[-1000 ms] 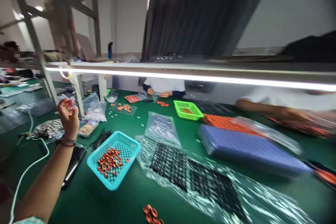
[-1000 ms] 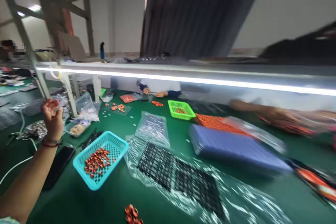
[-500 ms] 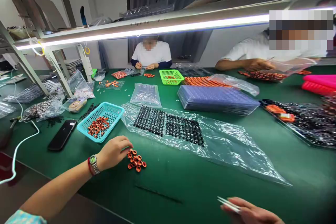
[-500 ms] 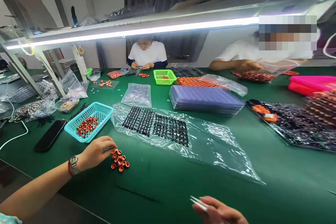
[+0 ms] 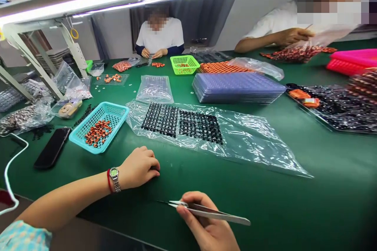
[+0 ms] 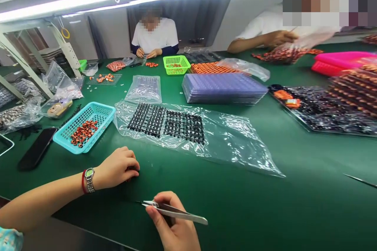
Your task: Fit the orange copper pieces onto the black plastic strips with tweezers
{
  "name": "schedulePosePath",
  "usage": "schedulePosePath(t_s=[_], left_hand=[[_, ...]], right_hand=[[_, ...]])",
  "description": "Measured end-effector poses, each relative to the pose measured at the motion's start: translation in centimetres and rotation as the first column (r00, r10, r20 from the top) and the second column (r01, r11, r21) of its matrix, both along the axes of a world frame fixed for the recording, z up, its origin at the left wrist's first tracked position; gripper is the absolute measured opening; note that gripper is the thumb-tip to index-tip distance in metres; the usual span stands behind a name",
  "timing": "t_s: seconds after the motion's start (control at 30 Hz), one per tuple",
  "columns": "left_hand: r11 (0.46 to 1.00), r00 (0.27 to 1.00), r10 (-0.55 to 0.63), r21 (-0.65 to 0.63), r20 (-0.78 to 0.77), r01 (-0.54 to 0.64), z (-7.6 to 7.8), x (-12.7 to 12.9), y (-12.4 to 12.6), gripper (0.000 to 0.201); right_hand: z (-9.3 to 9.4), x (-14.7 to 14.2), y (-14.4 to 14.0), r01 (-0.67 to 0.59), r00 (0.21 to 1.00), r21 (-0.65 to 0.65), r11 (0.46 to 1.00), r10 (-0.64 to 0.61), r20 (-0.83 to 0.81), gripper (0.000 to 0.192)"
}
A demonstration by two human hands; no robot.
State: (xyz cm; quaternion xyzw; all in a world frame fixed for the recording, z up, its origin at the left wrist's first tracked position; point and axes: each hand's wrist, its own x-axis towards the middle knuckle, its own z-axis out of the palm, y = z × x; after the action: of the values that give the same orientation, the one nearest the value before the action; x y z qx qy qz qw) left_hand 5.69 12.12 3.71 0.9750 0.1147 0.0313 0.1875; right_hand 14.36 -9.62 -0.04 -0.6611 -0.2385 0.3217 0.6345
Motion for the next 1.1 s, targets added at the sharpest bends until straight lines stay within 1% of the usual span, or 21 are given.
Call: schedulePosePath(t_s=[0.07, 0.13, 0.23, 0.3, 0.33, 0.37, 0.4, 0.43, 0.47, 0.53, 0.57, 0.63, 0.77, 0.87, 1.0, 1.1], left_hand=[[1.000, 1.000, -0.022, -0.004, 0.009, 0.022, 0.0, 0.2, -0.1, 0.007], [0.999, 0.999, -0.046, -0.014, 0.029, 0.047, 0.2, -0.2, -0.2, 0.008], [0.992, 0.992, -0.115, -0.042, 0.051, 0.117, 0.8, -1.9, -1.2, 0.010], [0.979, 0.978, -0.198, -0.043, 0.057, 0.201, 1.2, -3.6, -2.4, 0.014], [0.966, 0.965, -0.256, -0.020, 0.059, 0.257, 1.3, -4.5, -3.1, 0.016], [0.944, 0.942, -0.330, 0.041, 0.066, 0.327, 1.5, -5.4, -3.8, 0.018], [0.914, 0.916, -0.395, 0.121, 0.062, 0.386, 1.5, -6.1, -4.6, 0.018], [0.882, 0.896, -0.441, 0.210, 0.056, 0.421, 1.5, -6.7, -5.3, 0.017], [0.852, 0.884, -0.465, 0.298, 0.055, 0.430, 1.4, -7.1, -5.9, 0.017], [0.807, 0.875, -0.477, 0.435, 0.079, 0.400, 1.0, -7.5, -6.8, 0.020], [0.796, 0.875, -0.472, 0.480, 0.109, 0.370, 0.8, -7.6, -7.0, 0.022], [0.790, 0.869, -0.467, 0.520, 0.165, 0.326, 0.1, -7.4, -7.1, 0.025], [0.798, 0.860, -0.472, 0.509, 0.193, 0.323, -0.9, -7.4, -6.6, 0.021], [0.809, 0.854, -0.471, 0.493, 0.220, 0.319, -1.4, -7.5, -6.3, 0.021], [0.809, 0.846, -0.484, 0.483, 0.222, 0.336, -1.7, -7.4, -6.4, 0.018], [0.819, 0.857, -0.465, 0.475, 0.221, 0.322, -1.7, -7.2, -6.5, 0.021]], right_hand=[[-0.4, 0.4, -0.3, -0.007, 0.997, -0.046, 0.999, 0.010, 0.080, 0.045], [-0.7, 1.0, -0.7, 0.017, 0.990, -0.078, 0.997, -0.006, 0.141, 0.043], [-0.7, 1.9, -1.0, 0.005, 0.971, -0.089, 0.996, 0.017, 0.238, 0.036], [-0.4, 1.9, -0.5, -0.021, 0.950, -0.048, 0.999, 0.035, 0.310, 0.029], [-0.3, 1.6, -0.1, -0.020, 0.939, -0.010, 1.000, 0.022, 0.344, 0.025], [-0.1, 1.2, 0.5, -0.014, 0.928, 0.031, 0.999, 0.002, 0.371, 0.023], [0.2, 0.6, 1.2, 0.002, 0.920, 0.095, 0.995, -0.039, 0.389, 0.021], [0.3, 0.0, 1.9, -0.007, 0.915, 0.141, 0.990, -0.050, 0.401, 0.019], [0.5, -0.6, 2.6, -0.015, 0.909, 0.176, 0.984, -0.060, 0.413, 0.018], [0.5, -1.6, 3.6, -0.014, 0.896, 0.199, 0.980, -0.076, 0.437, 0.016], [0.4, -1.9, 3.9, -0.008, 0.890, 0.195, 0.981, -0.081, 0.448, 0.016], [0.0, -2.2, 4.1, -0.003, 0.882, 0.171, 0.985, -0.078, 0.466, 0.016], [-0.8, -2.0, 3.5, -0.044, 0.865, 0.100, 0.994, -0.012, 0.502, 0.014], [-1.1, -1.9, 3.2, -0.073, 0.863, 0.052, 0.996, 0.037, 0.504, 0.011], [-1.1, -1.9, 3.0, -0.079, 0.864, 0.037, 0.996, 0.050, 0.501, 0.010], [-1.1, -1.8, 3.1, -0.098, 0.879, 0.036, 0.995, 0.069, 0.471, 0.012]])
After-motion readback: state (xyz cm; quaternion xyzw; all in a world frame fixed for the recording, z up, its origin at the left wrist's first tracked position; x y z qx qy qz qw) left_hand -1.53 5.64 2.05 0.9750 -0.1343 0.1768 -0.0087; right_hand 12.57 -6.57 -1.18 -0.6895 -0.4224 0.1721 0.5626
